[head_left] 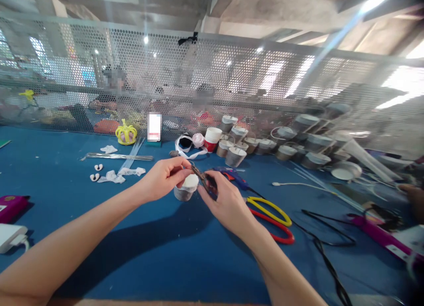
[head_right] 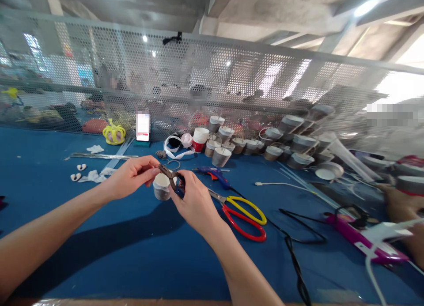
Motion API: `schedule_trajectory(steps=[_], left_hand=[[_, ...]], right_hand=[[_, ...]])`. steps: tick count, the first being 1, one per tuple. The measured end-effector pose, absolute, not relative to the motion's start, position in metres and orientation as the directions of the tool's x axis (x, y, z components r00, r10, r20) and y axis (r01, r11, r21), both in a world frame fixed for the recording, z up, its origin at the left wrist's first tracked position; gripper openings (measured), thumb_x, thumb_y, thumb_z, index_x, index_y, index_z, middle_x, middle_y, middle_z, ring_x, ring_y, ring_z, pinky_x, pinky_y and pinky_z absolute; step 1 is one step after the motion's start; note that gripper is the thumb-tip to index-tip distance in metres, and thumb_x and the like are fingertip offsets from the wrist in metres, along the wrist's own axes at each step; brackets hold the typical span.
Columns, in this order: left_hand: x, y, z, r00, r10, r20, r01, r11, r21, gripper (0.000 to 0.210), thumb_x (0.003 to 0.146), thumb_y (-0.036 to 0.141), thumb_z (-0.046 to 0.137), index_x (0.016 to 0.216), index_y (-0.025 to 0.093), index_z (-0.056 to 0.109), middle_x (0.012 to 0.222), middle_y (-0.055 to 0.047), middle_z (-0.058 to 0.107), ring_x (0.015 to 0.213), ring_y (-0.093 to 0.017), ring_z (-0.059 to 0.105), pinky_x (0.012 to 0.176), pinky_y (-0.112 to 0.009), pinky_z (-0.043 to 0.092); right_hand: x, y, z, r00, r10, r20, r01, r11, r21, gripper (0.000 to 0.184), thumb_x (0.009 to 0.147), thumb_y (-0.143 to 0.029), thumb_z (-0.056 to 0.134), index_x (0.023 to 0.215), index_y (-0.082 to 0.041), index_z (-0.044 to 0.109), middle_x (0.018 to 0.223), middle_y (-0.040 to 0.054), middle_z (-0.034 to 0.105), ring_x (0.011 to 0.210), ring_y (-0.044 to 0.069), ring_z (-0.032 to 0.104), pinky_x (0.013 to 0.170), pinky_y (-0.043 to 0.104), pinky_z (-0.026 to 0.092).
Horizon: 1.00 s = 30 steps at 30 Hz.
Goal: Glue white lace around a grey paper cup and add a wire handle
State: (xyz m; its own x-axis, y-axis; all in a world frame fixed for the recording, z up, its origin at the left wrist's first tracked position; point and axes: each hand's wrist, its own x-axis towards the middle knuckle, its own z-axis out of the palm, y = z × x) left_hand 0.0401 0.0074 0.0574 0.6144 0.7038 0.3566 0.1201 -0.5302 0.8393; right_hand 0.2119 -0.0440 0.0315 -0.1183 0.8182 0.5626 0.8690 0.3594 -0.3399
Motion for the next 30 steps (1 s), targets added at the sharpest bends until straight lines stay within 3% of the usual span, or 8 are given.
schedule_trajectory(steps=[13, 18, 24, 30], left_hand=[[0.043, 0.006, 0.052, 0.547, 0.703, 0.455, 0.225, -0.647, 0.728, 0.014, 0.083, 0.023, 0.041, 0.083, 0.016, 0.053, 0.056, 0.005, 0.045, 0.05, -0.006, 0.04, 0.049, -0.017, 0.032], [0.043, 0.005, 0.046, 0.478, 0.652, 0.588, 0.356, -0.756, 0.549, 0.017, 0.083, 0.022, 0.04, 0.085, 0.016, 0.056, 0.067, 0.0, 0.059, 0.057, -0.008, 0.048, 0.056, -0.019, 0.037], [0.045, 0.006, 0.037, 0.44, 0.544, 0.715, 0.436, -0.825, 0.36, 0.02, 0.085, 0.022, 0.038, 0.087, 0.016, 0.057, 0.075, -0.003, 0.064, 0.061, -0.009, 0.053, 0.06, -0.02, 0.039], [0.045, 0.006, 0.035, 0.444, 0.555, 0.703, 0.446, -0.818, 0.364, 0.021, 0.085, 0.021, 0.037, 0.089, 0.016, 0.058, 0.075, -0.004, 0.064, 0.061, -0.009, 0.052, 0.06, -0.021, 0.039]], right_hand=[[0.209, -0.043, 0.03, -0.08, 0.824, 0.562, 0.864, 0.338, -0.373, 0.017, 0.077, -0.027, 0.049, 0.091, -0.016, 0.05, 0.078, 0.0064, 0.062, 0.069, 0.018, 0.058, 0.061, 0.027, 0.043], [0.208, -0.043, 0.03, -0.072, 0.837, 0.542, 0.855, 0.331, -0.399, 0.018, 0.077, -0.027, 0.049, 0.091, -0.017, 0.05, 0.08, 0.0063, 0.062, 0.07, 0.018, 0.058, 0.061, 0.028, 0.043], [0.205, -0.046, 0.031, -0.066, 0.865, 0.497, 0.827, 0.326, -0.458, 0.017, 0.077, -0.027, 0.049, 0.09, -0.016, 0.051, 0.077, 0.0051, 0.062, 0.069, 0.017, 0.058, 0.061, 0.026, 0.043], [0.204, -0.046, 0.03, -0.056, 0.877, 0.477, 0.818, 0.314, -0.482, 0.017, 0.078, -0.027, 0.047, 0.09, -0.016, 0.051, 0.075, 0.0047, 0.062, 0.066, 0.016, 0.058, 0.058, 0.026, 0.042]])
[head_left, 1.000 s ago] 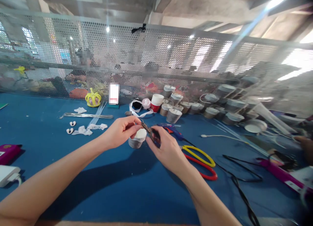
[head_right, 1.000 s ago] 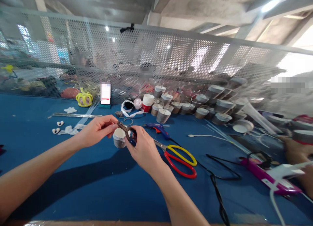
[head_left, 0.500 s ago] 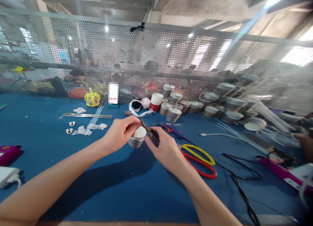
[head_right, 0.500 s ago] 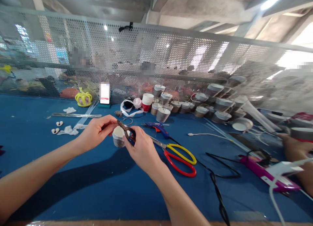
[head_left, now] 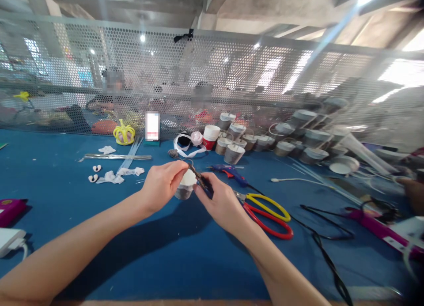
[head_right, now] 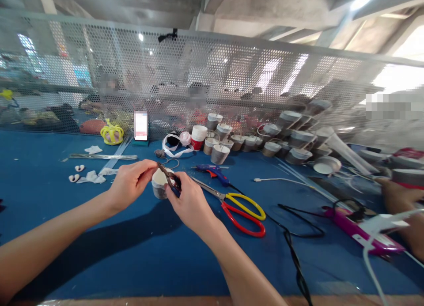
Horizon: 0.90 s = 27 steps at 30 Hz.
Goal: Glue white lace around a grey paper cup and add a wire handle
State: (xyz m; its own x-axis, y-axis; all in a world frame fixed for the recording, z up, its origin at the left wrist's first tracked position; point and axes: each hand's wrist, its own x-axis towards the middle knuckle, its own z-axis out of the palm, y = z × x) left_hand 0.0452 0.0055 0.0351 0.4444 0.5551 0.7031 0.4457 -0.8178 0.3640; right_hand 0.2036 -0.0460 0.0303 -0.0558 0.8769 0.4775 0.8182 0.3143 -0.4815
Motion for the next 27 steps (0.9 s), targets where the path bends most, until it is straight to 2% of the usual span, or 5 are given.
schedule_trajectory(steps=[5, 22, 24, 27], left_hand=[[0.0456, 0.0048, 0.0352, 0.44, 0.559, 0.703, 0.407, -0.822, 0.398, 0.021, 0.085, 0.022, 0.037, 0.088, 0.016, 0.058, 0.071, -0.003, 0.063, 0.059, -0.008, 0.05, 0.059, -0.02, 0.039], [0.045, 0.003, 0.0366, 0.455, 0.557, 0.695, 0.407, -0.824, 0.394, 0.018, 0.085, 0.022, 0.037, 0.086, 0.016, 0.055, 0.069, -0.001, 0.06, 0.057, -0.007, 0.049, 0.056, -0.018, 0.037], [0.045, 0.003, 0.0377, 0.457, 0.579, 0.675, 0.4, -0.812, 0.425, 0.018, 0.085, 0.022, 0.038, 0.085, 0.016, 0.055, 0.067, 0.0, 0.059, 0.056, -0.007, 0.048, 0.055, -0.018, 0.036], [0.0455, 0.0029, 0.04, 0.443, 0.651, 0.617, 0.373, -0.759, 0.533, 0.016, 0.083, 0.022, 0.04, 0.083, 0.015, 0.054, 0.064, 0.001, 0.058, 0.053, -0.006, 0.047, 0.053, -0.017, 0.036]], right_hand=[[0.2028, -0.0464, 0.0301, -0.046, 0.866, 0.497, 0.829, 0.311, -0.466, 0.015, 0.078, -0.027, 0.046, 0.088, -0.017, 0.051, 0.073, 0.0043, 0.062, 0.065, 0.017, 0.058, 0.057, 0.026, 0.042], [0.2024, -0.0475, 0.0293, -0.034, 0.88, 0.474, 0.841, 0.282, -0.463, 0.013, 0.08, -0.027, 0.044, 0.082, -0.017, 0.052, 0.069, 0.0041, 0.062, 0.062, 0.016, 0.057, 0.055, 0.025, 0.04], [0.202, -0.0474, 0.03, -0.024, 0.888, 0.459, 0.834, 0.271, -0.481, 0.015, 0.08, -0.028, 0.044, 0.082, -0.016, 0.053, 0.07, 0.0044, 0.062, 0.064, 0.017, 0.057, 0.057, 0.025, 0.04], [0.2025, -0.0471, 0.0314, -0.018, 0.898, 0.44, 0.807, 0.273, -0.524, 0.02, 0.08, -0.032, 0.045, 0.087, -0.015, 0.053, 0.075, 0.005, 0.063, 0.067, 0.016, 0.058, 0.059, 0.025, 0.041]])
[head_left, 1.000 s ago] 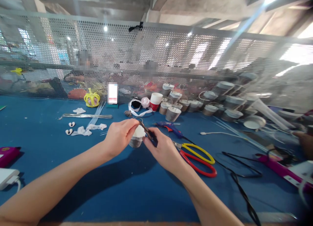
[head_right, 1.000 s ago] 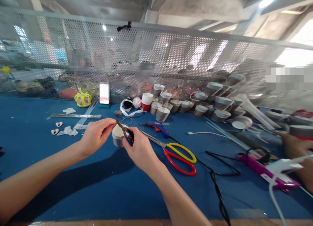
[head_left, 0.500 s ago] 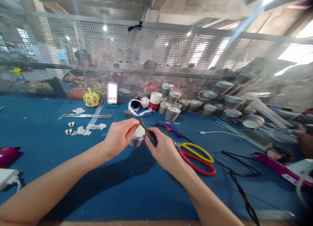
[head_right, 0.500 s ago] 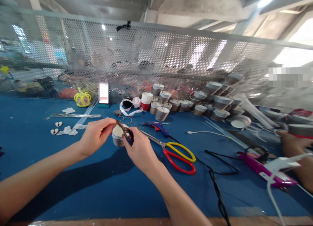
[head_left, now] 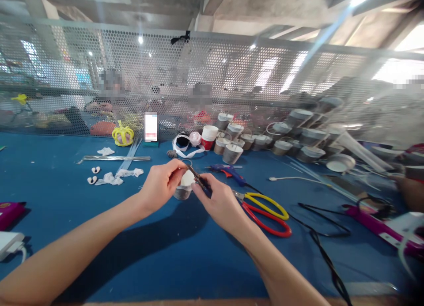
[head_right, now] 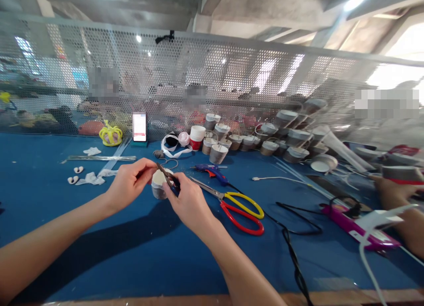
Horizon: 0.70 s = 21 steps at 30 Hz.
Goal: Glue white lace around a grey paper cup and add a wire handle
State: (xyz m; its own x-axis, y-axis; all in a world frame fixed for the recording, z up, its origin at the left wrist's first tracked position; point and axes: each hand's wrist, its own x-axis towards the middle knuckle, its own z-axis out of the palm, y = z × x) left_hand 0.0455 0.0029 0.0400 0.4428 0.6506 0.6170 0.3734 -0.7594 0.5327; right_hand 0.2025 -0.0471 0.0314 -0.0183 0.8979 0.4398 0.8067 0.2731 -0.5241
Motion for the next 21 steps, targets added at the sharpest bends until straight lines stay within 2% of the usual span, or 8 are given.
schedule_trajectory(steps=[3, 6, 13, 21], left_hand=[[0.0467, 0.0034, 0.0412, 0.416, 0.719, 0.557, 0.311, -0.688, 0.655, 0.016, 0.082, 0.023, 0.041, 0.081, 0.014, 0.054, 0.062, 0.001, 0.056, 0.053, -0.007, 0.046, 0.051, -0.017, 0.037], [0.0482, 0.004, 0.041, 0.406, 0.747, 0.527, 0.251, -0.646, 0.721, 0.017, 0.082, 0.024, 0.042, 0.085, 0.014, 0.056, 0.062, 0.001, 0.056, 0.053, -0.007, 0.047, 0.051, -0.018, 0.039], [0.049, 0.002, 0.0422, 0.428, 0.75, 0.505, 0.278, -0.64, 0.716, 0.018, 0.081, 0.024, 0.043, 0.082, 0.014, 0.058, 0.058, 0.002, 0.053, 0.052, -0.007, 0.045, 0.052, -0.018, 0.038], [0.0486, 0.0011, 0.0446, 0.472, 0.756, 0.453, 0.251, -0.608, 0.753, 0.023, 0.083, 0.028, 0.041, 0.083, 0.014, 0.058, 0.055, 0.003, 0.05, 0.051, -0.007, 0.043, 0.051, -0.019, 0.035]], right_hand=[[0.2047, -0.0465, 0.033, -0.013, 0.906, 0.424, 0.783, 0.273, -0.559, 0.025, 0.08, -0.034, 0.045, 0.093, -0.015, 0.053, 0.079, 0.0055, 0.064, 0.069, 0.016, 0.058, 0.06, 0.025, 0.041], [0.2065, -0.046, 0.0337, -0.009, 0.912, 0.411, 0.785, 0.261, -0.562, 0.026, 0.08, -0.035, 0.045, 0.093, -0.015, 0.053, 0.08, 0.006, 0.063, 0.071, 0.016, 0.058, 0.062, 0.025, 0.042], [0.2052, -0.0458, 0.0312, -0.025, 0.924, 0.381, 0.78, 0.256, -0.571, 0.025, 0.08, -0.034, 0.045, 0.094, -0.015, 0.052, 0.083, 0.0068, 0.063, 0.073, 0.017, 0.058, 0.064, 0.026, 0.041], [0.2042, -0.0472, 0.033, -0.021, 0.914, 0.405, 0.82, 0.248, -0.517, 0.022, 0.082, -0.036, 0.041, 0.084, -0.016, 0.052, 0.074, 0.0054, 0.063, 0.066, 0.017, 0.058, 0.059, 0.026, 0.04]])
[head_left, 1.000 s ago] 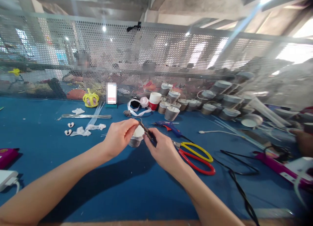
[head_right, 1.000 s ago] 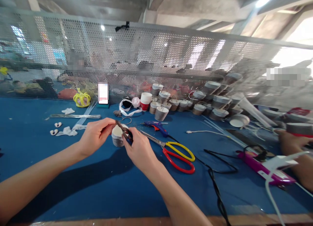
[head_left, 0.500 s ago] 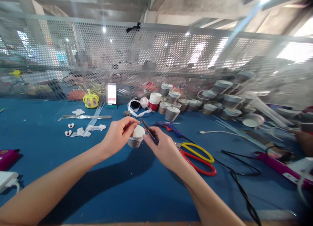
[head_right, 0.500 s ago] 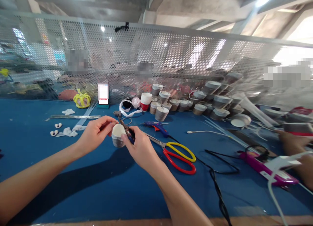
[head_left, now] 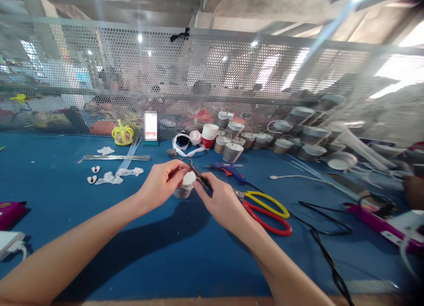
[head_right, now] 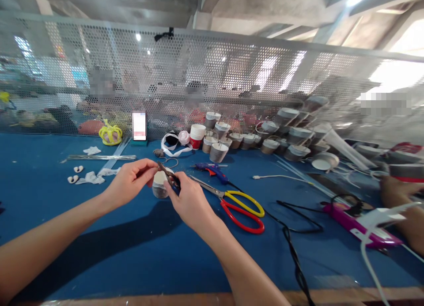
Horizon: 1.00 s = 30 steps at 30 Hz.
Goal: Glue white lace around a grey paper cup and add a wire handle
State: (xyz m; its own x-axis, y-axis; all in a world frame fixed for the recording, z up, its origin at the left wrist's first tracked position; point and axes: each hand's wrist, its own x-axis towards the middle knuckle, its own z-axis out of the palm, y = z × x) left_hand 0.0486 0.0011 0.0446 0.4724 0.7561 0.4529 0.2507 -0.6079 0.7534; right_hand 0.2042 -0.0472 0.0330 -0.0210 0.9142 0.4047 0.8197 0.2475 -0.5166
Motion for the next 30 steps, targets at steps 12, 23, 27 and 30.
schedule_trajectory(steps=[12, 23, 27, 30], left_hand=[[0.049, 0.004, 0.044, 0.483, 0.774, 0.409, 0.2, -0.552, 0.809, 0.019, 0.082, 0.027, 0.042, 0.082, 0.015, 0.057, 0.053, 0.004, 0.047, 0.051, -0.007, 0.042, 0.052, -0.019, 0.034], [0.042, 0.007, 0.057, 0.615, 0.772, 0.161, 0.118, -0.292, 0.949, 0.021, 0.084, 0.028, 0.04, 0.082, 0.013, 0.055, 0.057, 0.002, 0.054, 0.042, -0.004, 0.037, 0.043, -0.018, 0.029], [0.03, 0.013, 0.066, 0.754, 0.657, -0.025, 0.051, -0.021, 0.998, 0.02, 0.082, 0.029, 0.045, 0.078, 0.012, 0.054, 0.066, -0.001, 0.057, 0.05, -0.006, 0.051, 0.051, -0.021, 0.04], [0.024, 0.018, 0.067, 0.822, 0.567, -0.058, 0.022, 0.071, 0.997, 0.017, 0.079, 0.029, 0.051, 0.078, 0.012, 0.056, 0.066, 0.001, 0.055, 0.055, -0.007, 0.053, 0.059, -0.023, 0.043]], right_hand=[[0.205, -0.047, 0.032, -0.037, 0.901, 0.432, 0.841, 0.262, -0.474, 0.021, 0.081, -0.035, 0.043, 0.086, -0.016, 0.051, 0.073, 0.0053, 0.063, 0.065, 0.017, 0.058, 0.057, 0.025, 0.04], [0.204, -0.047, 0.033, -0.052, 0.897, 0.439, 0.825, 0.286, -0.487, 0.019, 0.082, -0.033, 0.043, 0.081, -0.017, 0.051, 0.069, 0.0037, 0.061, 0.061, 0.015, 0.056, 0.056, 0.024, 0.039], [0.204, -0.048, 0.035, -0.087, 0.896, 0.435, 0.813, 0.316, -0.489, 0.017, 0.082, -0.031, 0.043, 0.08, -0.017, 0.051, 0.072, 0.0035, 0.061, 0.063, 0.015, 0.055, 0.057, 0.024, 0.039], [0.205, -0.049, 0.037, -0.134, 0.895, 0.426, 0.8, 0.351, -0.486, 0.016, 0.083, -0.031, 0.042, 0.082, -0.017, 0.051, 0.073, 0.0036, 0.061, 0.063, 0.014, 0.055, 0.058, 0.024, 0.039]])
